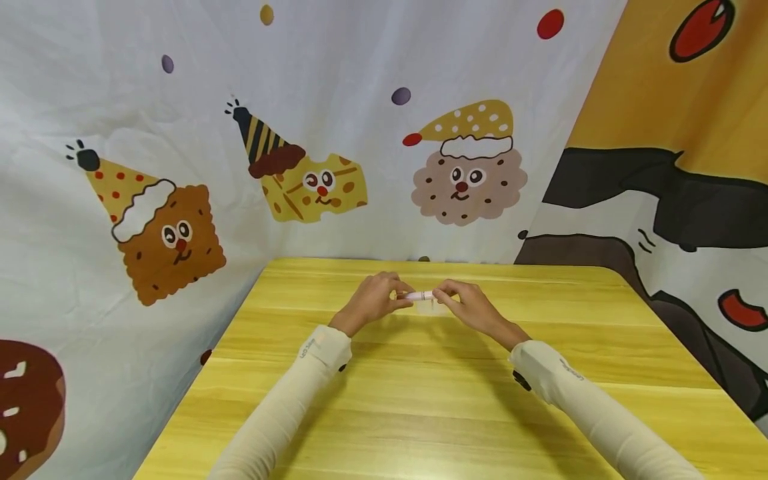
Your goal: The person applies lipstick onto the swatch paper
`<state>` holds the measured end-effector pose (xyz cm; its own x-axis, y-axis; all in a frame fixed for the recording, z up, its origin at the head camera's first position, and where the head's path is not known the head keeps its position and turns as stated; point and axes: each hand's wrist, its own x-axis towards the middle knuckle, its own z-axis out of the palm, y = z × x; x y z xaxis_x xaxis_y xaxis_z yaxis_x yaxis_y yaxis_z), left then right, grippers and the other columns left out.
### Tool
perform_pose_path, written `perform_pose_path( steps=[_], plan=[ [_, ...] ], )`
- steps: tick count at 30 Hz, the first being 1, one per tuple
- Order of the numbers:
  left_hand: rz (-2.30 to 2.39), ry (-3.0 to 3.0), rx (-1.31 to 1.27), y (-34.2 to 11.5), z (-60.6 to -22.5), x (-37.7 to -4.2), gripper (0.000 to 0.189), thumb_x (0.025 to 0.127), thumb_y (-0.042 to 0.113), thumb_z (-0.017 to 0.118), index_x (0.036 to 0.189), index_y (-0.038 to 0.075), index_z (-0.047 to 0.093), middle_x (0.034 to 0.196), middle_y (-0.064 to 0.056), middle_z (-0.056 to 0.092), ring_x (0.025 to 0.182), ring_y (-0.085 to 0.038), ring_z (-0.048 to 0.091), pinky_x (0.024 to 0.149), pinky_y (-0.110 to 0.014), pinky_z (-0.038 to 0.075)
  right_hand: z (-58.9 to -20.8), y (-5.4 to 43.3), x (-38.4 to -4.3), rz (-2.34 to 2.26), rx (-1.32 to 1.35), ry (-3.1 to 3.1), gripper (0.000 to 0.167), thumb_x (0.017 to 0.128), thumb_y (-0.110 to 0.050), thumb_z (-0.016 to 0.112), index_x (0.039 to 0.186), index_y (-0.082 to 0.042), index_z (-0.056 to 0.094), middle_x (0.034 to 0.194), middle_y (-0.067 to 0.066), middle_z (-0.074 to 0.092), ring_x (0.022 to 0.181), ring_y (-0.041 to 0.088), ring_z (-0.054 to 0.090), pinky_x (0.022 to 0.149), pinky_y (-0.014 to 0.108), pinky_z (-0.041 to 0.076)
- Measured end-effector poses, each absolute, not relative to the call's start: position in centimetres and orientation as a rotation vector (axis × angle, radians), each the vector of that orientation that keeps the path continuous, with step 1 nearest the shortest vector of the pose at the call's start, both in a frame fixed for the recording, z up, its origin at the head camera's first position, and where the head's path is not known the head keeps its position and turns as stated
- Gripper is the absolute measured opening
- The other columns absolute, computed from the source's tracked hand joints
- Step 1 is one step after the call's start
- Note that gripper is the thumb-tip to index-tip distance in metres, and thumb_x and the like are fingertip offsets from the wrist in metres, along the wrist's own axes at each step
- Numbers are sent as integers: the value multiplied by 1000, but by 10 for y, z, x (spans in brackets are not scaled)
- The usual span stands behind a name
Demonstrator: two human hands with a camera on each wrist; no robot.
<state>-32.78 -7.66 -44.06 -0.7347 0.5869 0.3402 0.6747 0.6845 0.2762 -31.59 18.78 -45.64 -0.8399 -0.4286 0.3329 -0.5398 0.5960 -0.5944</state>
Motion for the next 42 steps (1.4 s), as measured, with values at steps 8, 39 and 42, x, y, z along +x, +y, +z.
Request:
perform_pose_path(
  steps=[8, 39, 42],
  plan=[
    [-584, -2669, -1031, -70, -442, -329, 28, 93, 34, 81, 118, 22, 81, 94, 4, 69, 74, -8, 60, 65, -25, 50, -458, 193, -312, 1042, 750, -2683, 28, 106, -42, 60, 122, -20, 68, 108, -2, 74, 98, 20, 70, 78, 46, 56],
    [-549, -2642, -1054, -71, -438, -331, 27, 93, 35, 79, 118, 24, 81, 93, 7, 67, 77, -10, 60, 66, -25, 49, -456, 192, -316, 911, 812, -2661, 26, 105, -46, 61, 111, -25, 74, 105, -7, 74, 95, 14, 69, 81, 46, 55],
    [-549, -2653, -1047, -72, -439, -331, 27, 93, 37, 79, 117, 25, 81, 93, 7, 68, 79, -11, 60, 67, -25, 49, -460, 192, -318, 886, 853, -2618, 23, 102, -44, 68, 111, -24, 74, 102, -6, 75, 96, 19, 71, 81, 48, 56]
  ],
)
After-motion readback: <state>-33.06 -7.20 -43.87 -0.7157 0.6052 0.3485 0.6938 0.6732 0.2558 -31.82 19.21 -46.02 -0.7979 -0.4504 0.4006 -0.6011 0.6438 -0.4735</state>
